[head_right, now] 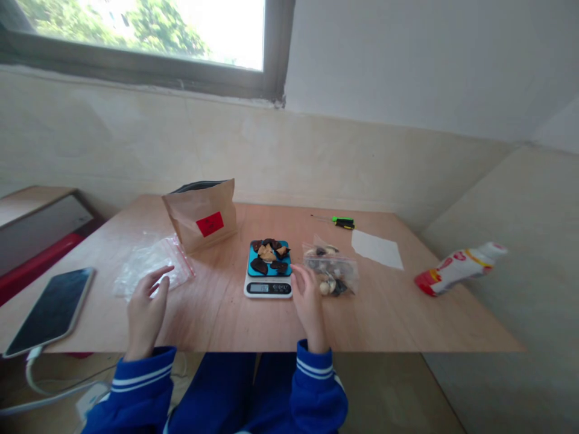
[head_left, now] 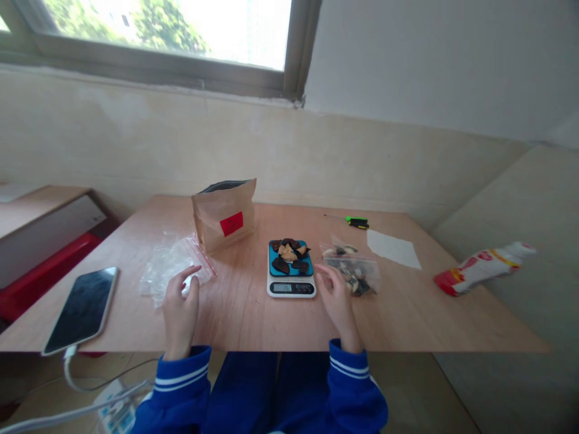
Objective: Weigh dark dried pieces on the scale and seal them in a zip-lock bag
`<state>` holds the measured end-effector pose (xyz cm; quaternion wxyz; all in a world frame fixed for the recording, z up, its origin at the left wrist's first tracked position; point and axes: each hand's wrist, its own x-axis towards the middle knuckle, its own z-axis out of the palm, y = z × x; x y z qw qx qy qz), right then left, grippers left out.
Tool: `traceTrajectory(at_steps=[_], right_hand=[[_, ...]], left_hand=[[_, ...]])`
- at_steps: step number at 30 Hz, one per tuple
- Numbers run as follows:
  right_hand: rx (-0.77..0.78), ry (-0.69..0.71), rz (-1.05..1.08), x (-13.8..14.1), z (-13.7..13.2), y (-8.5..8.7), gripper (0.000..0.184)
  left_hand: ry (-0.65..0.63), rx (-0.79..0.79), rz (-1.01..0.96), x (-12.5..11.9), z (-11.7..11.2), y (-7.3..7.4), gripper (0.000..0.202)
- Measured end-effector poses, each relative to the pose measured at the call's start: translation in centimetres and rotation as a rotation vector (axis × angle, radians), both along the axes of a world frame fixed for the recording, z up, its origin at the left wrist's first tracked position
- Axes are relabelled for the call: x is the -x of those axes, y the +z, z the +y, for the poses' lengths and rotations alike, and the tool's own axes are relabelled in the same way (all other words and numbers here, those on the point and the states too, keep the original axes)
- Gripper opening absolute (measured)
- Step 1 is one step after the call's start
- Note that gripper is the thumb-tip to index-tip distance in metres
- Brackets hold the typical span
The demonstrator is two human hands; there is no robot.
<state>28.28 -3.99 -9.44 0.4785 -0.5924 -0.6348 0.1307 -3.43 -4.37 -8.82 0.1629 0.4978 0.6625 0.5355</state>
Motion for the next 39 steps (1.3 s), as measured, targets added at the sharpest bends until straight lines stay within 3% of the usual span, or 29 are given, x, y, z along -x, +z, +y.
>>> traceTrajectory(at_steps=[3,7,13,19,25,28,31,39], right_hand=[[-0.014,-0.001,-0.116,0.7,1.0,-0.4,0.030],[0.079,-0.023,-0.247,1.8,2.0,-1.2,0.028],[0.063,-0.103,-0.236,1.5,0.9,-0.6,0.022],[-0.177,-0.248,0.049,-0.5,-1.9,2.6,0.021],[-0.486,-0.801,0.317,-3.0,-3.6,3.6,0.029],[-0.555,-0.962,0.483,-4.5,-3.9,3.2,0.030],[-0.555,-1.019,0.601,-5.7,-4.2,2.9,0.029],[-0.475,-1.016,0.584,-6.1,-4.7,2.9,0.031]], left_hand=[[0.007,0.003,0.017,0.0,0.1,0.2,0.030],[-0.025,0.010,0.039,-0.2,0.0,0.1,0.030],[-0.075,0.056,0.005,0.2,0.0,-0.1,0.030],[-0.092,0.072,-0.059,0.3,0.0,0.0,0.029],[-0.084,0.030,-0.062,0.5,-0.3,-0.2,0.031],[-0.069,0.035,-0.070,0.6,-0.2,-0.2,0.031],[-0.062,0.042,-0.069,0.8,-0.1,-0.2,0.031],[-0.050,0.048,-0.071,1.4,0.1,-0.8,0.033]])
